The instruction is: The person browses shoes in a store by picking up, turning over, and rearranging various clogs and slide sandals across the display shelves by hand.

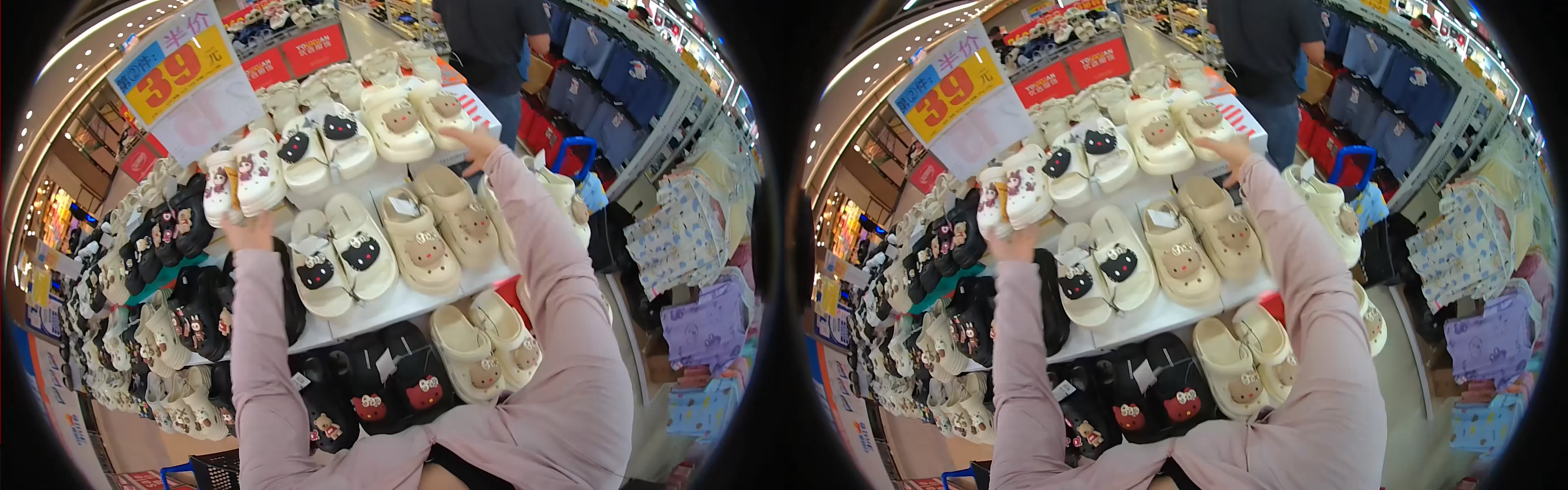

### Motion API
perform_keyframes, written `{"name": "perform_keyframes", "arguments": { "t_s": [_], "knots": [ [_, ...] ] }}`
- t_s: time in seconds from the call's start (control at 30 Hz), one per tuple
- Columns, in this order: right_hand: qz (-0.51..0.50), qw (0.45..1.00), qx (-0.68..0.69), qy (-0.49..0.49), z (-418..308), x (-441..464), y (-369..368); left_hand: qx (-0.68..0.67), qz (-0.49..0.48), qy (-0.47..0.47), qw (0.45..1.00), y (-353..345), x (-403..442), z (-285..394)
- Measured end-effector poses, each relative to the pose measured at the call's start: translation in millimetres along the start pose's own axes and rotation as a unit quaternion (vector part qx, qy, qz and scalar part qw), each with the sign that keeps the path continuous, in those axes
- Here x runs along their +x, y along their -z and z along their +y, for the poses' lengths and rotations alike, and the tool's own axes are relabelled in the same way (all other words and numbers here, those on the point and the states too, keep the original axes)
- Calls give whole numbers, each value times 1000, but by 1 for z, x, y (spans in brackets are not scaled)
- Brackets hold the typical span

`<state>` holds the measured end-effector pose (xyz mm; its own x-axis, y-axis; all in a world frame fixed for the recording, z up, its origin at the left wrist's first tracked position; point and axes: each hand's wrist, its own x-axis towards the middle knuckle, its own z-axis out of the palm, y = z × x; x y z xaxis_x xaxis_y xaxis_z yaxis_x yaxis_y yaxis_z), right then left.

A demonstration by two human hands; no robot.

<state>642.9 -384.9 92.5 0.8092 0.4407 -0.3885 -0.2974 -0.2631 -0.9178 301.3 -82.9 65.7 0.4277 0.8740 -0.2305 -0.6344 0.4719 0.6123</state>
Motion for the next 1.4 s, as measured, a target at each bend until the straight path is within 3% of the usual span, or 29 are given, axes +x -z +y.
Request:
{"name": "perform_keyframes", "arguments": {
  "t_s": [0.17, 0.23, 0.33, 0.37, 0.43, 0.5, 0.57, 0.63, 0.7, 0.77, 0.83, 0.9, 1.0, 1.03, 1.13, 1.17, 1.23, 1.3, 1.4],
  "knots": [
    [-48, 945, 72, 316, -1, -179, 81, -56, -45, -89, 993, -18, -154, 75],
    [13, 933, 26, 360, 31, -228, 123, -56, -71, -129, 988, -4, -211, 90],
    [243, 924, -33, 295, 116, -247, 192, 4, -32, -185, 982, 31, -265, 102],
    [305, 921, -77, 229, 155, -245, 220, -3, -25, -176, 984, 47, -274, 110],
    [356, 879, -287, 137, 224, -250, 261, -27, -42, -173, 984, 75, -284, 119],
    [356, 817, -450, 62, 289, -252, 287, -37, -48, -167, 984, 91, -291, 120],
    [335, 808, -485, -3, 299, -267, 269, -56, -59, -176, 981, 100, -299, 119],
    [318, 829, -457, 49, 332, -252, 283, -82, -212, -103, 968, 129, -299, 124],
    [293, 849, -426, 108, 333, -248, 290, -91, -169, -113, 975, 133, -313, 120],
    [273, 837, -474, -13, 294, -263, 278, -84, -145, -126, 978, 133, -334, 111],
    [267, 850, -454, 9, 303, -246, 295, -68, -147, -148, 976, 134, -355, 97],
    [128, 955, -252, 90, 313, -226, 305, -51, -90, -179, 978, 125, -377, 79],
    [67, 975, -202, 64, 307, -218, 316, -56, 37, -169, 983, 111, -401, 49],
    [33, 979, -197, 45, 304, -217, 318, -67, 37, -166, 983, 108, -407, 37],
    [60, 981, -166, 83, 314, -220, 315, -79, 20, -133, 988, 97, -421, 1],
    [62, 978, -171, 100, 329, -210, 319, -83, 70, -128, 986, 90, -426, -12],
    [38, 994, -86, 49, 331, -214, 317, -91, 23, -81, 992, 95, -431, -33],
    [47, 976, -209, 28, 311, -227, 315, -84, -31, -54, 995, 95, -440, -58],
    [54, 964, -258, 35, 319, -220, 318, -74, -35, -38, 996, 87, -453, -84]
  ]
}}
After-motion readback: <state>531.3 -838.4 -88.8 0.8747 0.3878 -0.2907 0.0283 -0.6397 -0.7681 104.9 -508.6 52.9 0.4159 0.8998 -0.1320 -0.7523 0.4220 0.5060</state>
